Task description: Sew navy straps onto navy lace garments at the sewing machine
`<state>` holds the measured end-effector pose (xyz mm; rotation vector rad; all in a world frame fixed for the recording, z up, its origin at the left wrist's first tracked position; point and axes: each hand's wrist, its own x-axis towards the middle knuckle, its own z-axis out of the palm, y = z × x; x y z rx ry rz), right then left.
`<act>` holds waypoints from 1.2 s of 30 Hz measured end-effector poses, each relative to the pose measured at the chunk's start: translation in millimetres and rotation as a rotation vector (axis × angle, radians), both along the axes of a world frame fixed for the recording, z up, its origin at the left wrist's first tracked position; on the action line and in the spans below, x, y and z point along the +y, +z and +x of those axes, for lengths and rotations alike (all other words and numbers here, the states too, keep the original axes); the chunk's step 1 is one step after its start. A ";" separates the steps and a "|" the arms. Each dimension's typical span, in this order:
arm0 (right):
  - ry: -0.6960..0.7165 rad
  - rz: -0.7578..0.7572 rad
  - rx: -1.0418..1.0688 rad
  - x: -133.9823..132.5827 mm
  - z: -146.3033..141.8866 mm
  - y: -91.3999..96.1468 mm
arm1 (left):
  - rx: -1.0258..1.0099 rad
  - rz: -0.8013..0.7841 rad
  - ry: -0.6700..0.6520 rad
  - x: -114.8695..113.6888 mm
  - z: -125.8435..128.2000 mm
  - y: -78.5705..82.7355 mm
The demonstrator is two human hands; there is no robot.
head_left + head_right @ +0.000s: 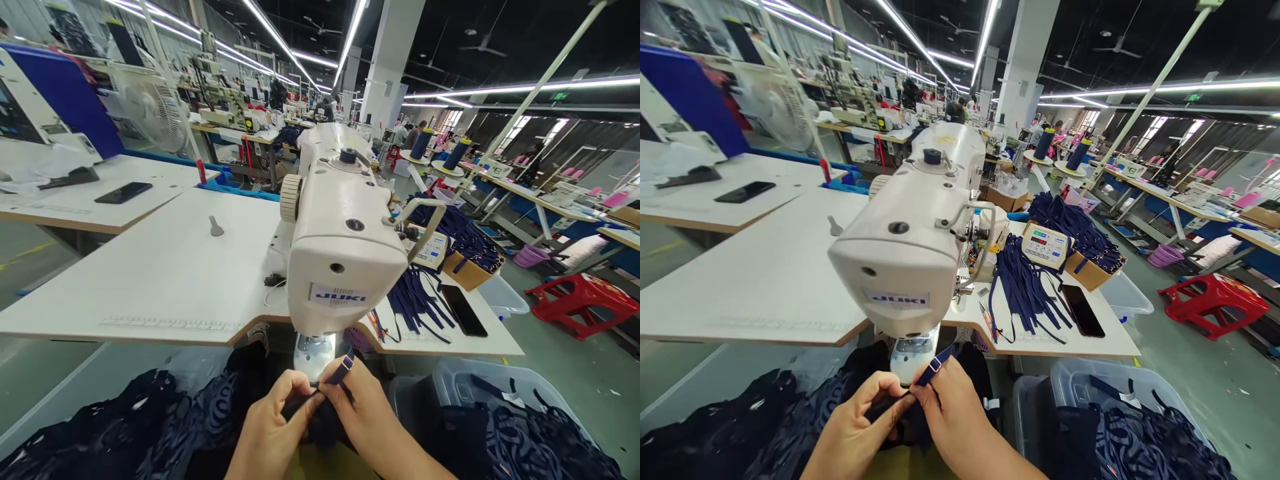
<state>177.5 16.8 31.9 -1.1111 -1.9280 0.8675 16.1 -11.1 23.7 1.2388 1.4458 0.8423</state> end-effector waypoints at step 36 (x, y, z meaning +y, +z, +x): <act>-0.198 -0.060 0.034 73.6 -5.5 -1.8 | 1.097 1.271 -0.116 32.3 -11.9 -7.7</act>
